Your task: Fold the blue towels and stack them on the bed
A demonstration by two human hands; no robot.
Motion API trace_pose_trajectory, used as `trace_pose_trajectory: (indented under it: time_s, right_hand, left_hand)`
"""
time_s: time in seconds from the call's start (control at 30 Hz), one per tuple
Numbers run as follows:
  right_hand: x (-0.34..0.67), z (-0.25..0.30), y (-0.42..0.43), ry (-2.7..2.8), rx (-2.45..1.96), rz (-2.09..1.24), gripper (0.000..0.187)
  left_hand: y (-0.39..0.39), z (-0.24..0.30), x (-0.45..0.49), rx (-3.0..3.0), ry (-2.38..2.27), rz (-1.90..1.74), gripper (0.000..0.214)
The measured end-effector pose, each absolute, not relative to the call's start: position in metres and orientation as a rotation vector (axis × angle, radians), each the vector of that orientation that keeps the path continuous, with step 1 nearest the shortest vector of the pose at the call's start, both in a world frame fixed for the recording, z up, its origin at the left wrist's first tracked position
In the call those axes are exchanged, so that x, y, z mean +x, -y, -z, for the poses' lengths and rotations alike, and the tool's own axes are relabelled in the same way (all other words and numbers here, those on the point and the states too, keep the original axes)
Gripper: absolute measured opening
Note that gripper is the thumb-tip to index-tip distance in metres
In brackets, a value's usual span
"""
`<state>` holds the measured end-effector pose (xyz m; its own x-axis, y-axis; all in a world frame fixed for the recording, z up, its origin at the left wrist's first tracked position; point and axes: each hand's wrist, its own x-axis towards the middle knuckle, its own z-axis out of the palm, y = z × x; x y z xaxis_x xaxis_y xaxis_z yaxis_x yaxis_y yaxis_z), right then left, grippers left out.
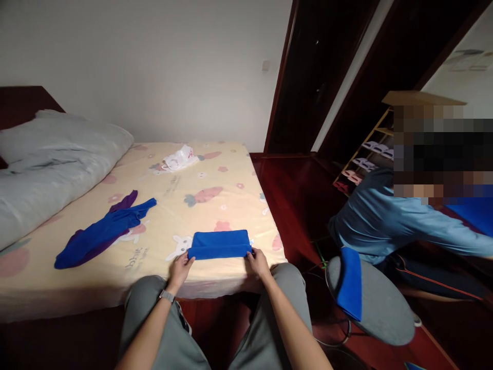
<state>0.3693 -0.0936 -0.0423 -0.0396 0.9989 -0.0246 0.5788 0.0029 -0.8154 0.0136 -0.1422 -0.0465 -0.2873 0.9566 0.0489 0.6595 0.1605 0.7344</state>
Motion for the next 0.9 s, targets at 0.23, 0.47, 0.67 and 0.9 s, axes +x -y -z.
trace_pose_trajectory:
  time_s: [0.23, 0.47, 0.67, 0.9]
  right_hand:
    - [0.369, 0.041, 0.093, 1.731, -1.697, -0.839, 0.045]
    - [0.374, 0.033, 0.093, 1.757, -1.778, -0.777, 0.043]
    - [0.375, 0.027, 0.094, 1.7, -1.854, -0.804, 0.039]
    - [0.374, 0.023, 0.099, 1.644, -1.904, -0.854, 0.042]
  left_hand:
    - [0.136, 0.054, 0.01, 1.383, -1.985, -1.048, 0.03]
    - [0.136, 0.045, 0.009, 1.33, -1.977, -1.039, 0.026]
    - [0.142, 0.04, 0.01, 1.217, -1.937, -1.026, 0.031]
    - [0.139, 0.046, 0.019, 0.951, -1.705, -1.117, 0.04]
